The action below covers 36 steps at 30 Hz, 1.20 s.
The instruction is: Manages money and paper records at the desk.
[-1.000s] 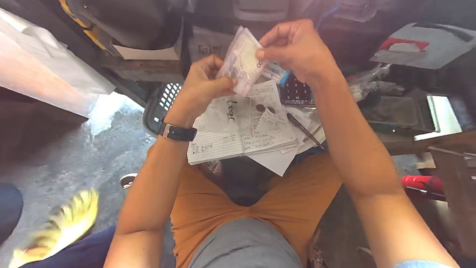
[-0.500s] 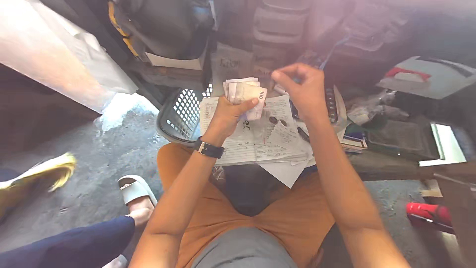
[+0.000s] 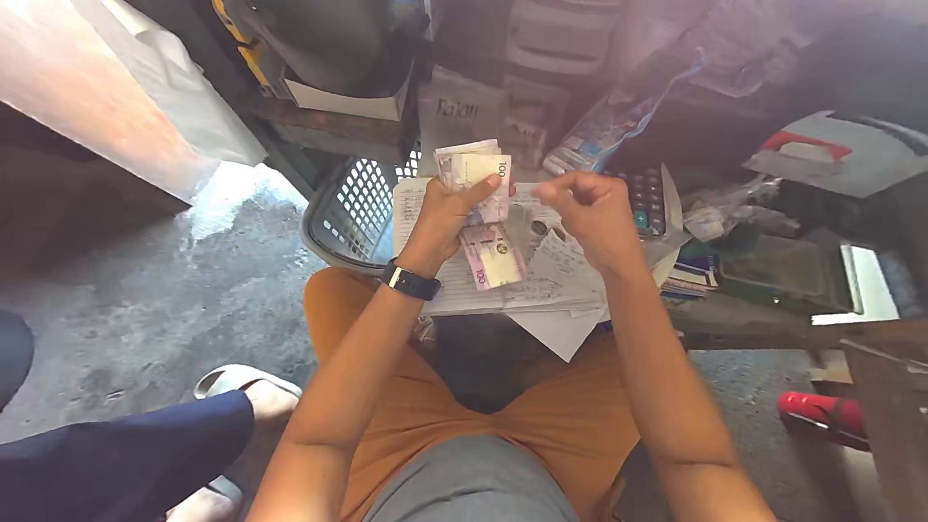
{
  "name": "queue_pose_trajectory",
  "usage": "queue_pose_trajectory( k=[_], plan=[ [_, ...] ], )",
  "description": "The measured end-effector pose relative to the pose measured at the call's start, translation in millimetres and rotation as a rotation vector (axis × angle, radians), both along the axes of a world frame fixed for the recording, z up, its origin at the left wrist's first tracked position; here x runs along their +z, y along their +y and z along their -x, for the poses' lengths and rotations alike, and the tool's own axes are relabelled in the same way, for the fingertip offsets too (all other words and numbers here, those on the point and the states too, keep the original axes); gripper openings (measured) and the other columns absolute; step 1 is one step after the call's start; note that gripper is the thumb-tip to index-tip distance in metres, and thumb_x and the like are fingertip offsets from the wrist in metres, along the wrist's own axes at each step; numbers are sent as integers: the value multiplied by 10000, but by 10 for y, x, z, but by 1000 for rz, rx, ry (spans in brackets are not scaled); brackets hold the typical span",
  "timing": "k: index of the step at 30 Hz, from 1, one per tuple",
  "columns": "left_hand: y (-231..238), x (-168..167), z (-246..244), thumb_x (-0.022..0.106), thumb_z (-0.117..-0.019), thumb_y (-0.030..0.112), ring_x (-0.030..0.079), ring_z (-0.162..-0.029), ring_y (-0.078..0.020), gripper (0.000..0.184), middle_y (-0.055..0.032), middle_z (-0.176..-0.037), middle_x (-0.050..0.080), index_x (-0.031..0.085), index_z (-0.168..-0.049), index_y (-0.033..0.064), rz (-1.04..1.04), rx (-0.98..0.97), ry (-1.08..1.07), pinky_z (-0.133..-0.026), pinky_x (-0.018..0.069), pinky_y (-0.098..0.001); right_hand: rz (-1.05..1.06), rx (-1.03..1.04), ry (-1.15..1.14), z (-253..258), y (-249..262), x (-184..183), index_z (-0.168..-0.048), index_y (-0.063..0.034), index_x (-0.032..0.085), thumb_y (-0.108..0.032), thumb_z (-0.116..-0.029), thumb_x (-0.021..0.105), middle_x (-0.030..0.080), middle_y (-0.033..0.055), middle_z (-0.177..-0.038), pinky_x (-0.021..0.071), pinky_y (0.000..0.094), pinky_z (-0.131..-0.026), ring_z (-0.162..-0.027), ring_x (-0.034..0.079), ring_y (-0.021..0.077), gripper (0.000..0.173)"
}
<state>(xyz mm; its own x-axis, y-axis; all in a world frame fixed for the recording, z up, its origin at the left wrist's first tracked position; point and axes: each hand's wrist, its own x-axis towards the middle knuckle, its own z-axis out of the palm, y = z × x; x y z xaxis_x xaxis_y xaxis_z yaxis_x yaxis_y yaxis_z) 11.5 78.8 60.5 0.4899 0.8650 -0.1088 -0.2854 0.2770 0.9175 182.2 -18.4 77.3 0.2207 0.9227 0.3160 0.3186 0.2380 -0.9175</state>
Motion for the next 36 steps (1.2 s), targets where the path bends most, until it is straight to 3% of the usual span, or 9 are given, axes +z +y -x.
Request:
queue_pose_trajectory(
  k=[6,11,14,19,22,24,28,33,36],
  plan=[
    [-80,9,-44,720,-895,-33,717,-812,-96,275,-21,-920,718,586,-1128,25,-77,-10,23,-758,624,-284,16,-126,-50,82,230,74,-954,-38,753,-76,-882,771,730,-7,-901,545,185,-724,-797,656,2,83],
    [74,21,65,295,-1130,335,721,-952,-133,410,-39,-1045,731,556,-1291,63,56,-103,-128,-847,607,-316,-74,109,68,-50,-23,-39,-925,-85,755,-103,-925,700,709,-95,-925,493,117,-594,-678,574,-73,58],
    [2,13,20,537,-1043,61,742,-870,-157,154,-70,-966,743,556,-1191,20,46,-3,-77,-801,628,-322,-77,41,0,13,-18,-62,-918,-58,738,-164,-944,686,702,-73,-918,505,125,-635,-740,604,-67,121],
    [-103,8,-65,737,-880,-40,729,-799,-121,299,-40,-912,730,584,-1128,24,-34,33,-18,-751,633,-299,-1,-161,-39,144,202,27,-999,-21,741,-84,-905,759,726,14,-929,556,187,-730,-824,665,11,115],
    [-27,8,11,522,-1070,220,718,-884,-125,225,-43,-983,718,564,-1213,52,6,-30,-65,-806,620,-318,-66,-80,-7,67,132,36,-979,-35,737,-70,-922,727,714,-29,-935,532,149,-670,-746,623,-32,67],
    [66,16,69,235,-1114,461,700,-979,-130,518,-37,-1069,709,530,-1304,80,48,-102,-107,-854,597,-323,-86,66,59,-17,1,18,-942,-65,728,-96,-920,715,681,-69,-948,489,124,-574,-664,559,-59,40],
    [86,3,50,476,-1076,88,744,-918,-175,163,-75,-987,738,520,-1222,32,114,5,-161,-859,620,-341,-64,95,71,-63,-89,-41,-853,-135,712,-159,-946,677,681,-137,-893,449,102,-543,-628,529,-95,103],
    [-57,26,-49,693,-934,2,725,-797,-118,251,-40,-911,723,565,-1145,39,-2,48,-47,-755,628,-297,25,-91,-35,90,187,88,-1103,3,712,-111,-916,746,707,44,-1021,553,215,-780,-910,660,43,222],
    [-79,40,-58,735,-887,-26,724,-804,-109,273,-32,-905,726,592,-1112,33,-46,60,-23,-759,629,-295,-15,-82,-46,129,289,134,-974,-27,748,-66,-892,761,734,11,-921,563,199,-753,-838,675,16,91]
  ],
)
